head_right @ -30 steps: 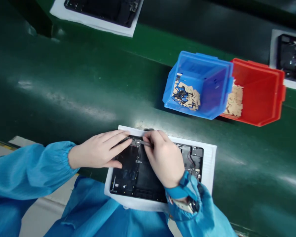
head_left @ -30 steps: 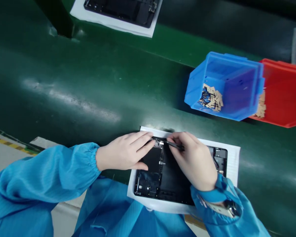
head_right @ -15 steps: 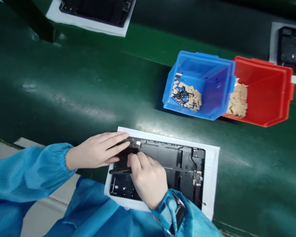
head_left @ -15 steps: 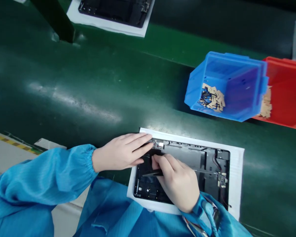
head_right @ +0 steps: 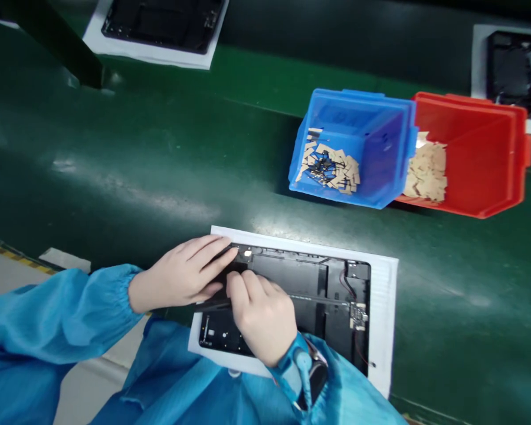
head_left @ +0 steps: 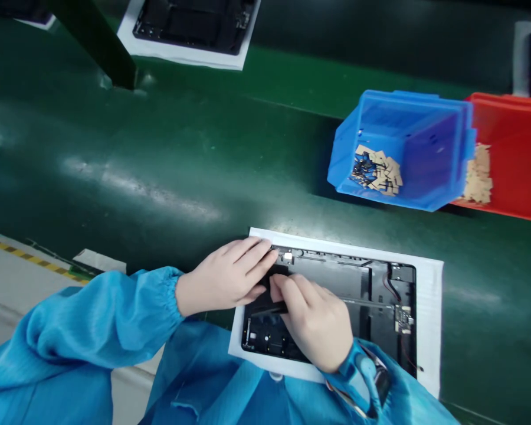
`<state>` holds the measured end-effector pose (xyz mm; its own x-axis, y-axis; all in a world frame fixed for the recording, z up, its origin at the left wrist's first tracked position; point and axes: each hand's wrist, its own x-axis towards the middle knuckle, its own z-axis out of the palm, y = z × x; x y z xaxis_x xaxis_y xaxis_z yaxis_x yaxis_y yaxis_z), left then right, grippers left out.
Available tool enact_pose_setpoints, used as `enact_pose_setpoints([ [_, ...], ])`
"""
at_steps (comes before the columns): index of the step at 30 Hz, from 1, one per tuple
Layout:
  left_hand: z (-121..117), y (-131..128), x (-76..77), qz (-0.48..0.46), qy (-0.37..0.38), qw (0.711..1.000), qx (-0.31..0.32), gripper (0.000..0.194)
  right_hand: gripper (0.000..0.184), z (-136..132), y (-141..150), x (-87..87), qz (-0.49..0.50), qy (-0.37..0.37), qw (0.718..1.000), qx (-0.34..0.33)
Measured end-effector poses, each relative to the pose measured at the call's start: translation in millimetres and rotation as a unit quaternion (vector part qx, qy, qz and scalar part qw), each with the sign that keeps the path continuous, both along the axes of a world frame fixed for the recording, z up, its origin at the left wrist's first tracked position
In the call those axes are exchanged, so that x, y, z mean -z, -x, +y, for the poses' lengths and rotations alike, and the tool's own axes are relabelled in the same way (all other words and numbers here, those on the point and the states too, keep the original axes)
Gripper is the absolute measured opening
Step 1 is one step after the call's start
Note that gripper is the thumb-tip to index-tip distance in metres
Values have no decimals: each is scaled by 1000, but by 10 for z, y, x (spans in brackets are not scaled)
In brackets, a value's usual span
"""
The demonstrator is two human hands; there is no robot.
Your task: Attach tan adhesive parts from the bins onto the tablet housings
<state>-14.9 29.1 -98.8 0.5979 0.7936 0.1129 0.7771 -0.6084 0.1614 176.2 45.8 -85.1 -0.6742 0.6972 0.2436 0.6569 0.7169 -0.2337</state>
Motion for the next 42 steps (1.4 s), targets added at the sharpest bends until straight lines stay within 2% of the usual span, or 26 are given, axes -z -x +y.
enact_pose_setpoints([
  [3,55,62,-23,-9,19,999,27,46,28,-31,56,29,-16,6,1000,-9],
  [5,61,77,-44,-8,20,999,31,44,27,-53,27,-17,-26,15,1000,-7],
  [7,54,79,-73,-9,22,999,26,42,21,-66,-110,-129,-27,30,999,-12],
  [10,109,61,-117,-28,35,999,9,35,16,-27,-542,-395,14,48,999,2],
  [12,231,5,-132,-51,44,998,-1,29,13,39,-907,-601,41,18,997,62],
  [13,313,-46,-136,-57,49,997,-11,29,12,78,-1081,-699,46,-7,992,115],
  [15,487,-197,-141,-48,65,996,-31,31,13,158,-1367,-866,51,-42,970,233],
  [17,613,-388,-153,-15,90,995,-28,24,15,237,-1540,-974,69,-48,943,321],
  [20,595,-641,-195,32,112,993,-13,18,15,369,-1613,-1044,106,-44,925,361],
  [22,446,-706,-257,45,73,996,-33,24,13,472,-1597,-1070,133,-36,921,365],
  [24,273,-633,-389,39,-6,999,-36,30,12,585,-1579,-1112,174,-15,912,371],
  [26,200,-405,-629,21,-86,996,-17,36,13,715,-1573,-1169,238,12,892,384],
  [27,238,-241,-788,15,-114,993,-26,37,13,789,-1568,-1198,284,29,877,386],
  [29,503,141,-1149,9,-146,986,-80,35,11,961,-1531,-1236,381,74,843,372],
  [31,1014,518,-1477,-10,-123,977,-173,40,11,1159,-1422,-1227,425,121,832,336],
  [32,1339,677,-1595,-10,-127,970,-206,44,14,1261,-1334,-1199,415,141,843,311],
  [34,2056,902,-1701,-2,-124,966,-225,54,18,1461,-1102,-1099,339,169,892,248],
  [36,2756,984,-1634,-29,-111,968,-224,56,21,1637,-842,-957,233,186,935,191],
  [38,3338,937,-1446,-32,-77,971,-223,53,24,1782,-618,-801,139,204,952,181],
  [40,3750,807,-1215,-27,-52,970,-236,46,24,1891,-474,-652,80,223,951,200],
  [42,4001,653,-1006,-25,-39,972,-230,40,21,1966,-412,-520,50,243,945,212],
])
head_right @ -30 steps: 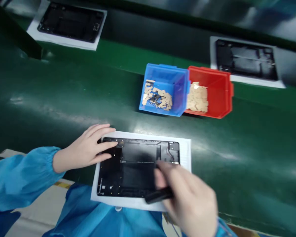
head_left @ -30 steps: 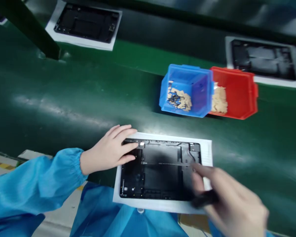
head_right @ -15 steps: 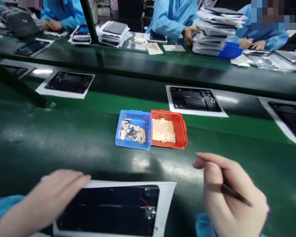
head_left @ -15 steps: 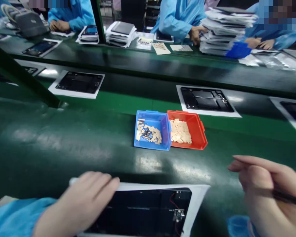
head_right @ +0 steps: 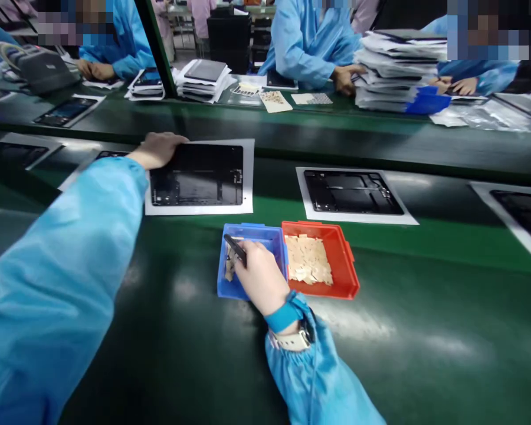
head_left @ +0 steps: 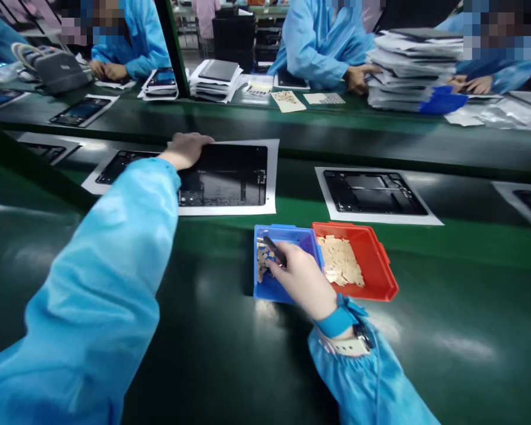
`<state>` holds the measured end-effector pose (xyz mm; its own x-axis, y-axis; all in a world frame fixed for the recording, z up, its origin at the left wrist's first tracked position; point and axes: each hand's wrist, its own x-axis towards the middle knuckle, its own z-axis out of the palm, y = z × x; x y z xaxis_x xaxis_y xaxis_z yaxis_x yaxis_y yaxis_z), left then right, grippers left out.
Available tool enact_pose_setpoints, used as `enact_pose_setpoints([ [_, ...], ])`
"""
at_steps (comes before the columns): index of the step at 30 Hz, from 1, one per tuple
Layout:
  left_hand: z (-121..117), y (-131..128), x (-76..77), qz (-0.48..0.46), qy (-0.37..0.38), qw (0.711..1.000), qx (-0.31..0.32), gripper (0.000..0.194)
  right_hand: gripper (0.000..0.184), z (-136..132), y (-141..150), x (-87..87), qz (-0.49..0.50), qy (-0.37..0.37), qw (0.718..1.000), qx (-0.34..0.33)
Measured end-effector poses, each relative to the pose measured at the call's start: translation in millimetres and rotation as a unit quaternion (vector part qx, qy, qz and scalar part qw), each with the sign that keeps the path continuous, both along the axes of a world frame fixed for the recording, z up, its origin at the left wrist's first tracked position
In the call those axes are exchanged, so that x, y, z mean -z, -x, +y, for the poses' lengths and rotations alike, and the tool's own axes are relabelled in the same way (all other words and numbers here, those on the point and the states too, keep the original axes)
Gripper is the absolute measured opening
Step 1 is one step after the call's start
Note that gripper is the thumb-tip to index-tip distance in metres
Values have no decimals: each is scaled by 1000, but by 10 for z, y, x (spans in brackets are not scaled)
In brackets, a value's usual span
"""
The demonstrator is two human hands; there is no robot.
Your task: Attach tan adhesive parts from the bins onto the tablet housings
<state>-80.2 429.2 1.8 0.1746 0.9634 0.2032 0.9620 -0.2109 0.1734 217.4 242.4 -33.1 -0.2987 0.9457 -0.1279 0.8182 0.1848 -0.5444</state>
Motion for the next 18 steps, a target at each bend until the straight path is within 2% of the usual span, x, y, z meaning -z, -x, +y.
enact_pose_setpoints([
  [2,138,-125,146,-6,4,1000,21,41,20,45,7,110,-16,16,1000,-2],
  [4,218,-199,223,-14,0,999,36,41,18,70,-4,198,-30,31,999,-4],
  [7,257,-257,256,-25,-21,999,40,36,13,88,3,286,-45,46,998,-9],
  [9,169,-315,263,-31,-32,998,40,48,11,95,31,317,-49,47,998,-14],
  [12,-262,-486,299,-68,-49,994,76,57,5,94,71,327,-46,43,998,-17],
  [15,-992,-721,372,-131,-68,978,147,49,8,74,61,293,-24,38,999,-15],
  [18,-1689,-959,424,-189,-54,964,179,39,8,52,0,211,17,15,1000,0],
])
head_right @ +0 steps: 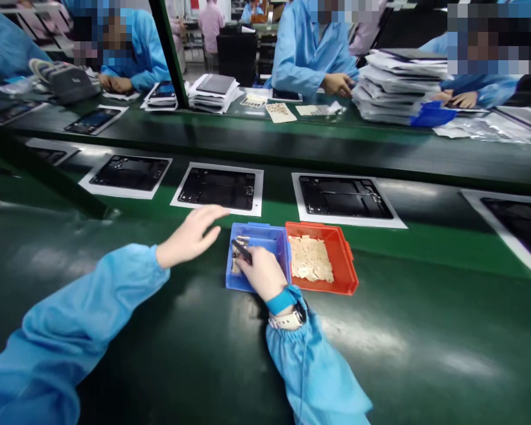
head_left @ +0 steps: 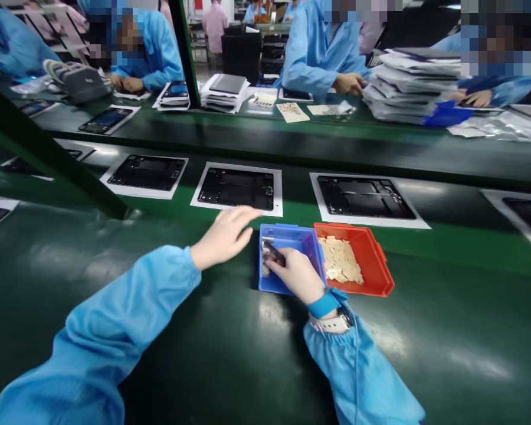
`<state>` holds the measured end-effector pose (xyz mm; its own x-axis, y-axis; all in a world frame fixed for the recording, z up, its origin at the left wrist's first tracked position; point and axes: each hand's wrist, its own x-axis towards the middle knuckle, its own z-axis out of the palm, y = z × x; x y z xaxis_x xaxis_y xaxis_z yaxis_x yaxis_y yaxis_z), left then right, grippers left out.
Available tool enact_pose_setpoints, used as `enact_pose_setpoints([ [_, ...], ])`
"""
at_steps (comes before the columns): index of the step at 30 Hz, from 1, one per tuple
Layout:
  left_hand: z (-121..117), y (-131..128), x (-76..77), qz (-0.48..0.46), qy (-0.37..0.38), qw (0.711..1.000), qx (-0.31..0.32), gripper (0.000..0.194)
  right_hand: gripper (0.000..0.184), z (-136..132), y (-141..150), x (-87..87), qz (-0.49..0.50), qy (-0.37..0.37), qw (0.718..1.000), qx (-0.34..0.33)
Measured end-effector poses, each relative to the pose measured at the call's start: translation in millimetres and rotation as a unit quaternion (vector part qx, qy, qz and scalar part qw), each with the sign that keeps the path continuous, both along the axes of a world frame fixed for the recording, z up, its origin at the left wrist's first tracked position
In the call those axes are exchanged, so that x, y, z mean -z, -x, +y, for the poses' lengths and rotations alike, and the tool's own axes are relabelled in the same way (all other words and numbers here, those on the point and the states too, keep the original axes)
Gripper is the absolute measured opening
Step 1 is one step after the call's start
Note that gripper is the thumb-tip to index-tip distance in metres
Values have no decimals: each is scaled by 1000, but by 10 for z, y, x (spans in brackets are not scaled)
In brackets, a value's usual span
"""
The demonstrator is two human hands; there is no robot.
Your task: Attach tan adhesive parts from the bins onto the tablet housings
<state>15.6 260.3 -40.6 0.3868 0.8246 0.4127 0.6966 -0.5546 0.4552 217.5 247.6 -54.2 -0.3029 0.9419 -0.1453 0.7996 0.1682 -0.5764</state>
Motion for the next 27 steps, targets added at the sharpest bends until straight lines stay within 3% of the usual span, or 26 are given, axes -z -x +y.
enact_pose_setpoints([
  [2,-289,-146,-2,-47,41,998,-3,34,11,-7,-51,-80,29,-23,999,20],
  [4,-416,-276,-25,-111,92,989,-33,31,13,-7,-96,-173,60,-48,996,38],
  [7,-418,-427,-70,-187,138,970,-75,27,16,-14,-149,-315,116,-81,989,51],
  [14,-413,-664,-136,-283,157,944,-65,15,26,-104,-223,-473,217,-126,966,63],
  [27,-446,-870,-211,-337,164,923,-92,19,39,-82,-296,-559,229,-127,964,33],
])
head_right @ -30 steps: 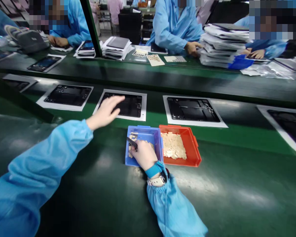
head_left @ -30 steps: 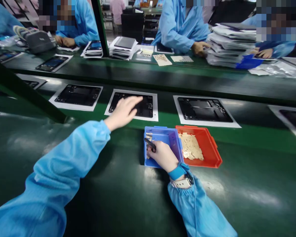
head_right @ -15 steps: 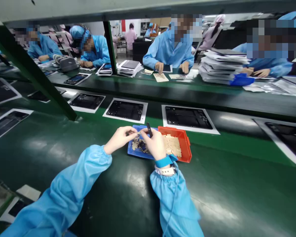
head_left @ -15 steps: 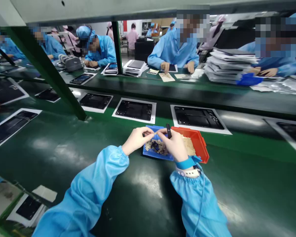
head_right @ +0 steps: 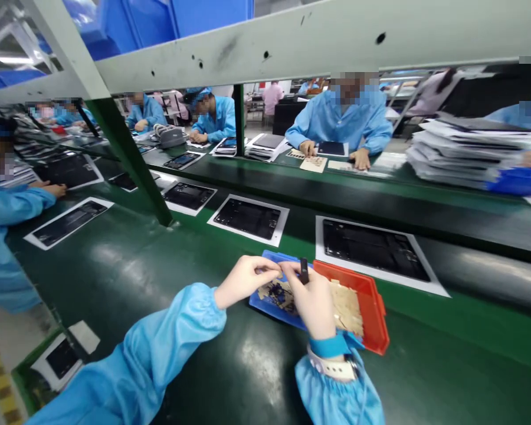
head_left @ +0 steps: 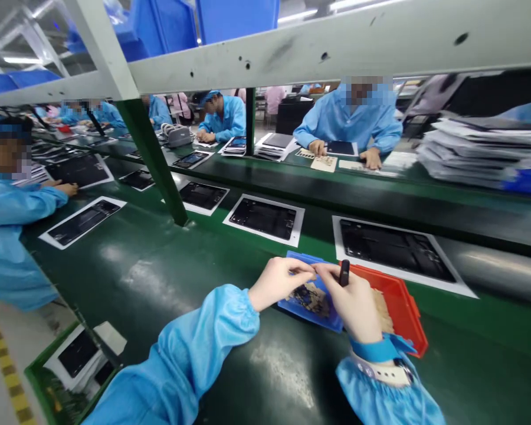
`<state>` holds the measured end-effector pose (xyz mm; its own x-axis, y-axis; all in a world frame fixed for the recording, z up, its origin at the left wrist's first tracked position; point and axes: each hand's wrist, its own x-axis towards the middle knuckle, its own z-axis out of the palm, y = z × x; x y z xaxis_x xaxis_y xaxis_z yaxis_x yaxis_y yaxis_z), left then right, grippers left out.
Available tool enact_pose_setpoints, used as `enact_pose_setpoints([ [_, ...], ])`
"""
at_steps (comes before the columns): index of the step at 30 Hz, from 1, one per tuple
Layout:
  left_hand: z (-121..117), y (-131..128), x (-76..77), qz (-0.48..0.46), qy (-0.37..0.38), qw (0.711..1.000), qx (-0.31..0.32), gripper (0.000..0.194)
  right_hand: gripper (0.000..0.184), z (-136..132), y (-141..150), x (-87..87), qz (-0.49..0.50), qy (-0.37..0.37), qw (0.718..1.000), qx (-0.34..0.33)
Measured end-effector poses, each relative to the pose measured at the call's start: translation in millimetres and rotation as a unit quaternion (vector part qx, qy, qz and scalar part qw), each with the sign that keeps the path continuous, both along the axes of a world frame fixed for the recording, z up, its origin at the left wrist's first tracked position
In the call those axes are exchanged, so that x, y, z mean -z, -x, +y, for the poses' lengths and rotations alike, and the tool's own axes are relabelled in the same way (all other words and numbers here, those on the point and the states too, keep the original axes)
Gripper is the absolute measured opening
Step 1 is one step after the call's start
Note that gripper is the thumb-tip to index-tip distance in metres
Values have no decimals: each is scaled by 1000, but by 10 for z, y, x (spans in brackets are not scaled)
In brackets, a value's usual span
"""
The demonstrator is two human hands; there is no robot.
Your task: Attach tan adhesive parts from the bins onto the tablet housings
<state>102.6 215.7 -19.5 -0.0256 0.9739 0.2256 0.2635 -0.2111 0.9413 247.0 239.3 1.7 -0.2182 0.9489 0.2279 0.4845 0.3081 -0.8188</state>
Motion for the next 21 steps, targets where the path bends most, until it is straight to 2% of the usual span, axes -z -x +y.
enact_pose_setpoints([
  [4,-38,14,9,-20,24,999,11,20,41,62,-109,16,-40,-1,998,45],
  [9,-72,54,-25,-38,40,998,33,16,33,229,-659,-30,-136,12,974,182],
  [12,-92,53,-37,-44,40,997,49,21,26,279,-918,-47,-180,38,961,207],
  [15,-130,28,-42,-38,24,997,60,31,22,246,-932,-89,-200,53,956,207],
  [18,-185,-1,-71,-17,10,998,66,28,28,106,-748,-208,-188,51,965,176],
  [21,-238,-14,-121,-8,-5,998,64,14,33,-99,-503,-360,-131,55,988,60],
])
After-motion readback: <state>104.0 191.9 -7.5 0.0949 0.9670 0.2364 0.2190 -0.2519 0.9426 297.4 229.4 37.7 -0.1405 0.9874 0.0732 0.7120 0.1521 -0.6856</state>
